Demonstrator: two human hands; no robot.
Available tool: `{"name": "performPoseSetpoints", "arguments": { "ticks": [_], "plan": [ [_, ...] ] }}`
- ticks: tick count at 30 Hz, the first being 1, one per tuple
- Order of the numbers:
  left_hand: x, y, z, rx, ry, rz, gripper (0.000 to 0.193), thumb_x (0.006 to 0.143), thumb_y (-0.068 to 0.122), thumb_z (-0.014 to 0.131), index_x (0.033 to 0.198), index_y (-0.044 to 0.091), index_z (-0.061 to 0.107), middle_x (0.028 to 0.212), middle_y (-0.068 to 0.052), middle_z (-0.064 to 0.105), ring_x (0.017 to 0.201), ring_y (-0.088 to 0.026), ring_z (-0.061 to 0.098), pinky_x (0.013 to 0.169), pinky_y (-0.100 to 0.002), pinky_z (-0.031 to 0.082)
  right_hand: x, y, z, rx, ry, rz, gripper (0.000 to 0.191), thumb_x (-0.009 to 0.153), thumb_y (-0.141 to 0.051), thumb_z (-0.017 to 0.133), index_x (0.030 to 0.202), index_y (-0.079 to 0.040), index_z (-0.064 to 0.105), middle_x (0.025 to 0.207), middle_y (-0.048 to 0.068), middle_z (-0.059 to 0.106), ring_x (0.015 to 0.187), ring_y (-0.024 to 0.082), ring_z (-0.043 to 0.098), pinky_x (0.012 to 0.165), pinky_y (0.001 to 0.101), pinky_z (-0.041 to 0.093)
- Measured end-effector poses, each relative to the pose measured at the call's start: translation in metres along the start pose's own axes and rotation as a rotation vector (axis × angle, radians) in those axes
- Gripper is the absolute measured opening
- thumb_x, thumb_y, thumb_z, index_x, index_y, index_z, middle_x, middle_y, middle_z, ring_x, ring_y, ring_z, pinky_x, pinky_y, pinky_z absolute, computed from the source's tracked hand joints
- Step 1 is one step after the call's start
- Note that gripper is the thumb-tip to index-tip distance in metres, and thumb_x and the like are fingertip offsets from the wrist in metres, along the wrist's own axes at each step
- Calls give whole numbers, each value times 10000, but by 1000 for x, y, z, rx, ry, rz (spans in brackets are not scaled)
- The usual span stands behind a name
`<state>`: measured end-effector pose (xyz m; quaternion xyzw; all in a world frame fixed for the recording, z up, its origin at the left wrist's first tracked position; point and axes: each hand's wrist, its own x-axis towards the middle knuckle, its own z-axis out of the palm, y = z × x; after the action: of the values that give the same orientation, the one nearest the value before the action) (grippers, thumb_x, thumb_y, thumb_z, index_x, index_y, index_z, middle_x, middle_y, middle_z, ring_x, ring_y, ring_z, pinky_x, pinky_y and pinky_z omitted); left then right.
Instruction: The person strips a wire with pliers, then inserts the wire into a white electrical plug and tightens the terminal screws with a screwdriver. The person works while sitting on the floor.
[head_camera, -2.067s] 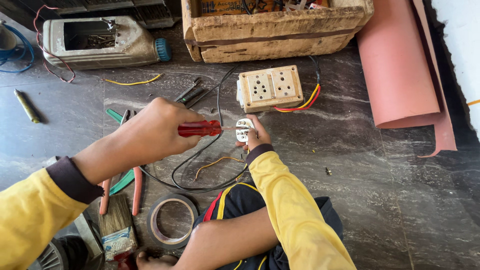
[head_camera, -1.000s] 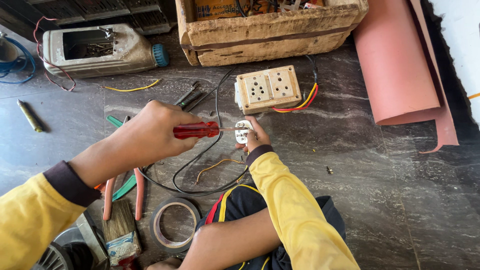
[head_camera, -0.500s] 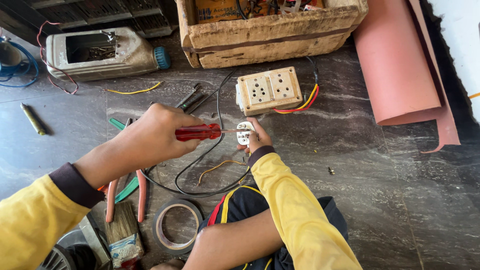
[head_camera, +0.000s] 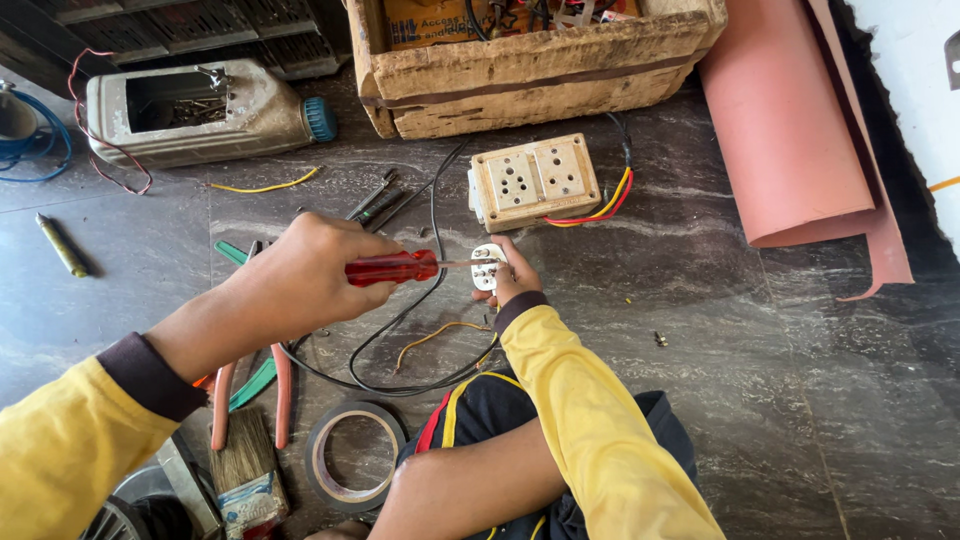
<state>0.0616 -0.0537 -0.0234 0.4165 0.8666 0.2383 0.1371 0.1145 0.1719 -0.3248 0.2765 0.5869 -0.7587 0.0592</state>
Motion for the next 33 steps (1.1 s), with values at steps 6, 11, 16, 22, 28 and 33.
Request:
{"name": "performPoseSetpoints", "arguments": {
  "ticks": [6, 11, 16, 22, 28, 33],
  "plan": [
    [-1, -3, 2, 5, -6, 22, 413, 722, 161, 768, 1125, 68, 770, 796, -191, 740, 679, -339, 720, 663, -409, 582, -1, 0, 0, -4, -13, -11, 474, 1050, -54, 341, 1455, -205, 535, 1203, 107, 709, 609, 168, 717, 435, 223, 469],
    [1, -2, 3, -19, 5, 14, 434, 718, 166, 771, 1142, 71, 762, 795, -194, 735, 660, -342, 714, 639, -408, 582, 2, 3, -3, 3, -18, -7, 482, 1054, -48, 336, 1466, -206, 530, 1223, 127, 705, 618, 169, 720, 441, 222, 475],
    [9, 6, -2, 12, -26, -9, 409, 722, 169, 761, 1122, 84, 772, 774, -194, 729, 644, -341, 706, 642, -414, 576, 4, 1, -7, 37, -62, 7, 488, 1067, -60, 333, 1490, -227, 510, 1244, 119, 692, 647, 187, 739, 459, 224, 500],
    [32, 23, -5, 195, -143, -47, 391, 701, 184, 752, 1088, 134, 786, 797, -155, 729, 731, -372, 698, 678, -489, 550, 3, -6, -9, 68, -72, 99, 521, 1069, -64, 293, 1503, -266, 499, 1247, 156, 691, 650, 247, 745, 452, 245, 501],
    [67, 45, -6, 375, -228, 94, 250, 702, 138, 716, 944, 120, 780, 847, -156, 727, 801, -375, 707, 722, -486, 569, 3, -5, -10, 82, -62, 103, 519, 1064, -63, 298, 1495, -276, 493, 1301, 138, 666, 672, 290, 760, 444, 256, 500],
    [76, 59, -9, 369, -281, 25, 212, 719, 180, 719, 898, 77, 766, 808, -202, 708, 798, -399, 710, 749, -478, 582, 6, -1, -17, 230, -106, 68, 481, 1062, -68, 329, 1466, -237, 528, 1230, 146, 687, 642, 302, 751, 424, 269, 490]
  ]
}}
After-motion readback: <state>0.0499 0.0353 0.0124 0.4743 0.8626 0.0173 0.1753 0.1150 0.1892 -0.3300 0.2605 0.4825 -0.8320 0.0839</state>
